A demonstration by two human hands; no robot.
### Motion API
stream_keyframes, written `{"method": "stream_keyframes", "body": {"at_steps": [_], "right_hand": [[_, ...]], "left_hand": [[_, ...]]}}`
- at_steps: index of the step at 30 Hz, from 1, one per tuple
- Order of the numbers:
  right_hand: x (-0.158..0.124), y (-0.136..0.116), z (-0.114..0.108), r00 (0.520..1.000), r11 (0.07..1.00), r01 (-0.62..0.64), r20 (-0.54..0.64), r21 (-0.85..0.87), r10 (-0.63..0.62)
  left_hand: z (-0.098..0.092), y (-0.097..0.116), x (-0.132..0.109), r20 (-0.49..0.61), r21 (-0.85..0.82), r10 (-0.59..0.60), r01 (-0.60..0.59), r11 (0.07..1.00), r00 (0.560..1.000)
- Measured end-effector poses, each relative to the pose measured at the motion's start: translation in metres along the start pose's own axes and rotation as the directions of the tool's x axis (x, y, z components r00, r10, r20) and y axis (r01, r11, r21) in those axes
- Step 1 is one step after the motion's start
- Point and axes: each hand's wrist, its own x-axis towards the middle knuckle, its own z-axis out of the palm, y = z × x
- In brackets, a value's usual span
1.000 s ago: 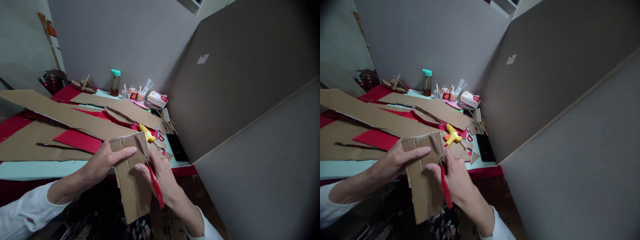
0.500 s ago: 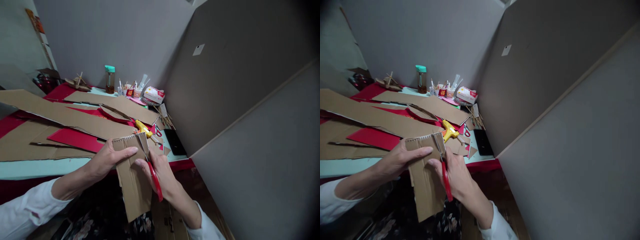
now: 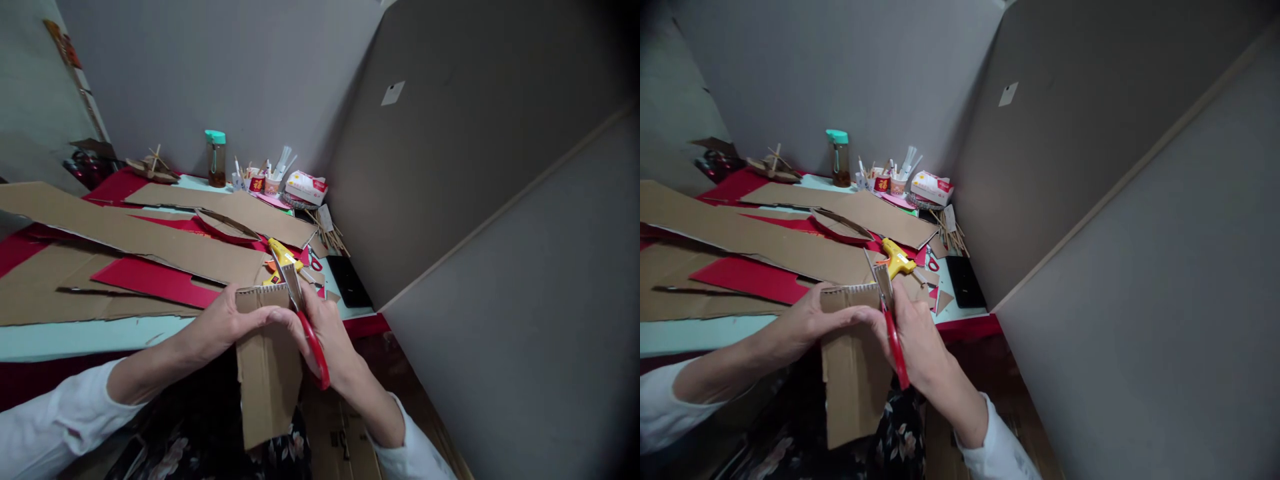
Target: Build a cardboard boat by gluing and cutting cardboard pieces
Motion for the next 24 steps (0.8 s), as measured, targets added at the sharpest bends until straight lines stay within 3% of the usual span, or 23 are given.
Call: {"method": "stream_keyframes", "body": {"at_steps": [3, 5, 8, 12, 18, 21, 24], "right_hand": [[-0.013, 0.004, -0.009, 0.999, 0.997, -0.014, -0.039, 0.072, 0.016], [-0.028, 0.008, -0.024, 0.983, 0.988, -0.062, -0.162, 0.143, 0.086], [-0.056, 0.016, -0.054, 0.932, 0.936, -0.202, -0.237, 0.289, 0.275], [-0.093, 0.031, -0.08, 0.951, 0.857, -0.262, -0.031, 0.444, 0.307], [-0.134, 0.056, -0.078, 0.891, 0.596, -0.44, 0.244, 0.672, 0.382], [-0.15, 0.068, -0.08, 0.81, 0.568, -0.564, 0.267, 0.6, 0.522], [-0.156, 0.07, -0.086, 0.825, 0.571, -0.548, 0.281, 0.611, 0.491]], "left_hand": [[0.003, -0.002, -0.004, 0.086, -0.053, -0.057, 0.061, 0.997, 0.995], [-0.001, -0.001, -0.002, 0.13, -0.119, -0.056, 0.071, 0.99, 0.99], [-0.018, 0.004, 0.008, 0.066, -0.194, -0.096, 0.107, 0.975, 0.993], [-0.047, 0.013, 0.026, -0.033, -0.247, -0.142, 0.129, 0.96, 0.989], [-0.063, 0.024, 0.041, 0.014, -0.322, -0.234, 0.226, 0.919, 0.972], [-0.064, 0.031, 0.044, 0.083, -0.307, -0.289, 0.3, 0.903, 0.954], [-0.067, 0.038, 0.048, 0.045, -0.23, -0.23, 0.234, 0.945, 0.972]]}}
